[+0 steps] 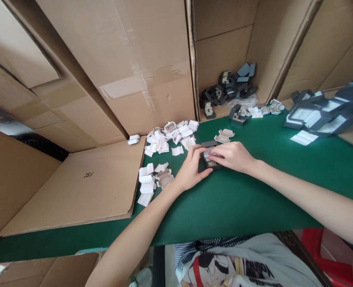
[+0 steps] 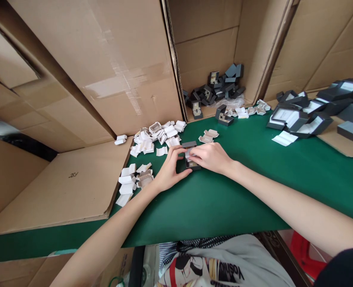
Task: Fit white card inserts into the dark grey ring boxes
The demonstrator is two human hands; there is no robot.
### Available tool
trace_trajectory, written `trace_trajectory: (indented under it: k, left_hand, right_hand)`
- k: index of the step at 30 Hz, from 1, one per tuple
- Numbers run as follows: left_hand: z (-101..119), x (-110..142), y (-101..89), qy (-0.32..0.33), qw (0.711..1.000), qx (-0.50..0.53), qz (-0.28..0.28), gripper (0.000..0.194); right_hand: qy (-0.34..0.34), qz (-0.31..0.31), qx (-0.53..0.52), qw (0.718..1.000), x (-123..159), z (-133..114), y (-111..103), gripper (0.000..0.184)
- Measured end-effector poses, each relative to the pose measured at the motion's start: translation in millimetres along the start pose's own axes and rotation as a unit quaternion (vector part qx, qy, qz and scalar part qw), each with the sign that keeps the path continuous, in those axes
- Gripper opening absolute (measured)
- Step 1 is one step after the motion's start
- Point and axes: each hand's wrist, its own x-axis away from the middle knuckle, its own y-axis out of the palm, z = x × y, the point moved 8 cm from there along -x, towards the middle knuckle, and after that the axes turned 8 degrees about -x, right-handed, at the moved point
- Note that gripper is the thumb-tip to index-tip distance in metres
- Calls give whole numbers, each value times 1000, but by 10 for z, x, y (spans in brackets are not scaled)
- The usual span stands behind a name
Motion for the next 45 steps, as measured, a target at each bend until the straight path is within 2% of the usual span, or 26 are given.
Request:
trace_trajectory:
  k: [9,16,24,29,34,39,45]
  left_hand:
    - [14,14,-18,-3,1000,-4,-6,50]
    - [-1,28,-14,-6,1000,-13,-3,52]
    - [30,38,4,16,995,-91,-42,39]
    - [38,36,6,26,992,-118,-47,39]
    - [40,38,2,27,990,-129,-50,32]
    - [40,41,7,35,988,-141,-49,32]
    - [42,42,3,46,986,-152,-43,30]
  right_hand:
    - [27,-61,-5,998,6,28,38,29]
    - [31,-67,-53,996,69,98,-158,24]
    - [18,-152,-32,988,133,89,30,27]
    - [27,-171,-41,984,137,106,75,29]
    - [46,-191,-55,979,139,124,89,33]
    - [27,-174,-58,983,132,80,61,30]
    - [11,-101,-13,995,108,49,-32,29]
